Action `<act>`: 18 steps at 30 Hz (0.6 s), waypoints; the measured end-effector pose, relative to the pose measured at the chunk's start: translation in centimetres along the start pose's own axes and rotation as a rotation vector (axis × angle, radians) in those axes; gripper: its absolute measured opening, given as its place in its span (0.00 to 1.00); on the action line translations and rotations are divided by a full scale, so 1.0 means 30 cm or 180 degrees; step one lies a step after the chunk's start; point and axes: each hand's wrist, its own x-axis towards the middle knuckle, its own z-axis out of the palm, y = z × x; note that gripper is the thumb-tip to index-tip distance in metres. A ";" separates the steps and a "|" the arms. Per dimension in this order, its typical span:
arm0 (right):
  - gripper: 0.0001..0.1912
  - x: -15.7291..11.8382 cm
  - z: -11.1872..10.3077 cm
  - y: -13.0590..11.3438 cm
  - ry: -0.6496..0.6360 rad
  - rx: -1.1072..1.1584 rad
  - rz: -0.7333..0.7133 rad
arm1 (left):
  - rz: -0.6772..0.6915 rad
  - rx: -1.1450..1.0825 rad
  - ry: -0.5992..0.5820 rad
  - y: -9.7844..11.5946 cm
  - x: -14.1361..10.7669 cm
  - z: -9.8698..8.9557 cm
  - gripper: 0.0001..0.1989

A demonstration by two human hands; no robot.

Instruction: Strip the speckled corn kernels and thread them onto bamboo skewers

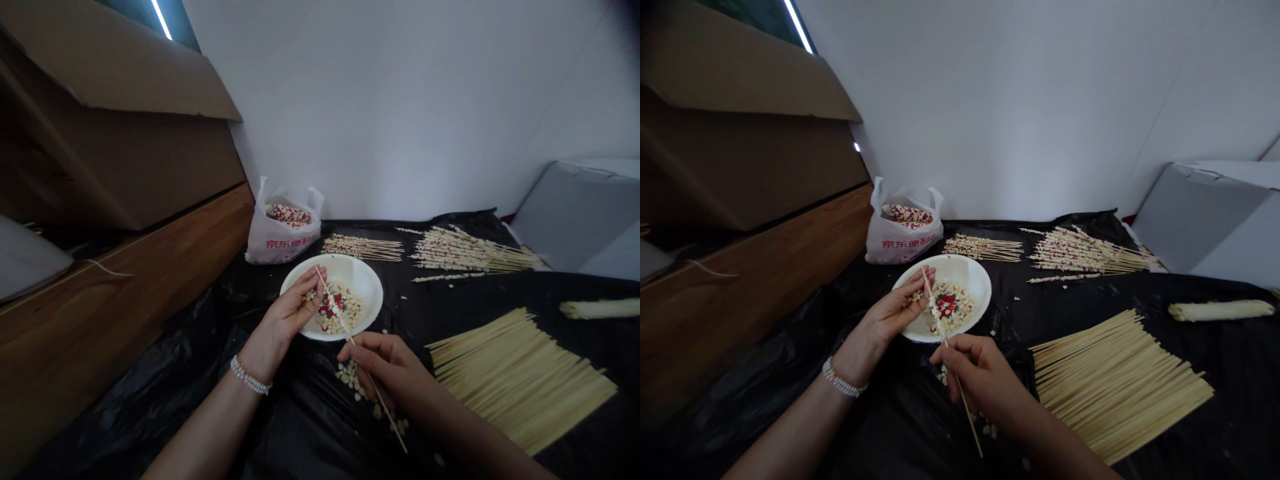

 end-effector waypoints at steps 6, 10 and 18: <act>0.20 0.001 -0.002 0.007 -0.0029 -0.0001 -0.0038 | -0.0259 -0.0504 0.0287 0.009 0.027 0.026 0.28; 0.20 -0.004 0.005 0.005 -0.0038 0.0015 -0.0010 | -0.0197 -0.0538 0.0261 0.007 0.035 0.020 0.28; 0.18 -0.021 0.025 -0.010 -0.0213 0.0252 0.0200 | -0.0186 -0.0407 0.0312 0.009 0.033 0.025 0.22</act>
